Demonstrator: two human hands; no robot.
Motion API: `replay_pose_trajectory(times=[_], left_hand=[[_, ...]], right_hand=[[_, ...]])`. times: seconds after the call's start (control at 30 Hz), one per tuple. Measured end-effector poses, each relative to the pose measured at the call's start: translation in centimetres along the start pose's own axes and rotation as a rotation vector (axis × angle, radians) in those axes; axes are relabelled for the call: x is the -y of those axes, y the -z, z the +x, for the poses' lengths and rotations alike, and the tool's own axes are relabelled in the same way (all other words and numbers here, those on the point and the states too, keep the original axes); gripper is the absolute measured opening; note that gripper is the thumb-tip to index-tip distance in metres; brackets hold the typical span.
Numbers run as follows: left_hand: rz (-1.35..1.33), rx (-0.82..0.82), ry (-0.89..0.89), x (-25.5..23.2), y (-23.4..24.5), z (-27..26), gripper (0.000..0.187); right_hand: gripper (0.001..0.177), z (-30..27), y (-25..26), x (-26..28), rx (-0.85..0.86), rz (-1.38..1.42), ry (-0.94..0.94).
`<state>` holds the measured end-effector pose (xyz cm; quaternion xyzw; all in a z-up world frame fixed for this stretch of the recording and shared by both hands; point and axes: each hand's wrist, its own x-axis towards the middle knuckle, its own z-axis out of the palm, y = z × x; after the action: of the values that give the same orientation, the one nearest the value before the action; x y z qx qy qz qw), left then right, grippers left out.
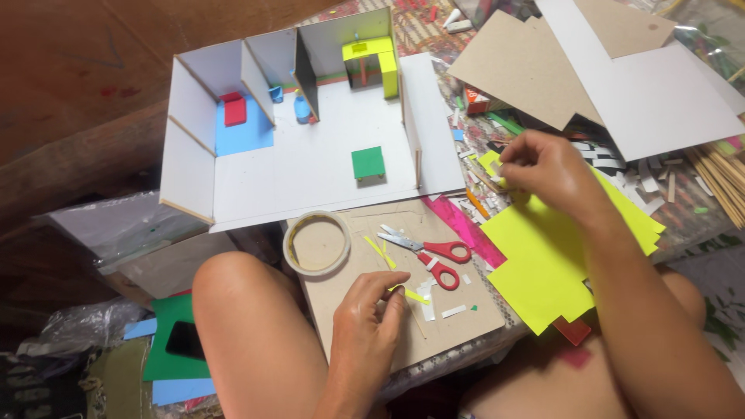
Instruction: The person assembles a miniature model by cutting pieces of cardboard with scissors and attaching yellow paper elements using a thin wooden stick and adhesive tape.
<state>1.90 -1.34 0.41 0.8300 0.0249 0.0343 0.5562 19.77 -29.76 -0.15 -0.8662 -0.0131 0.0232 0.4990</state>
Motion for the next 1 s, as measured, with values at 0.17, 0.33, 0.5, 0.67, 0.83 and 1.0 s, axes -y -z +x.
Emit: replay_pose_trajectory(times=[0.17, 0.33, 0.5, 0.67, 0.83, 1.0], left_hand=[[-0.005, 0.053, 0.009, -0.8, -1.1, 0.2, 0.02], [0.017, 0.111, -0.065, -1.6, -2.4, 0.5, 0.023], [-0.004, 0.132, -0.081, -1.9, -3.6, 0.6, 0.021], [0.064, 0.1, -0.214, -1.8, -4.7, 0.6, 0.024], [0.21, 0.084, -0.345, -2.0, -5.5, 1.0, 0.025], [0.209, 0.082, -0.315, -2.1, -6.0, 1.6, 0.025]], right_hand=[[0.025, -2.2, -1.5, 1.1, -0.042, -0.193, 0.033], [0.027, -3.4, -1.6, 1.7, -0.054, -0.307, 0.063], [0.02, -3.8, -0.7, 0.6, -0.049, -0.188, 0.061], [0.025, -5.2, 1.1, -0.4, -0.208, -0.509, 0.354], [0.072, -9.8, 1.5, -1.0, 0.15, -0.598, 0.462], [0.113, -14.4, -0.1, -1.2, 0.206, -0.789, 0.547]])
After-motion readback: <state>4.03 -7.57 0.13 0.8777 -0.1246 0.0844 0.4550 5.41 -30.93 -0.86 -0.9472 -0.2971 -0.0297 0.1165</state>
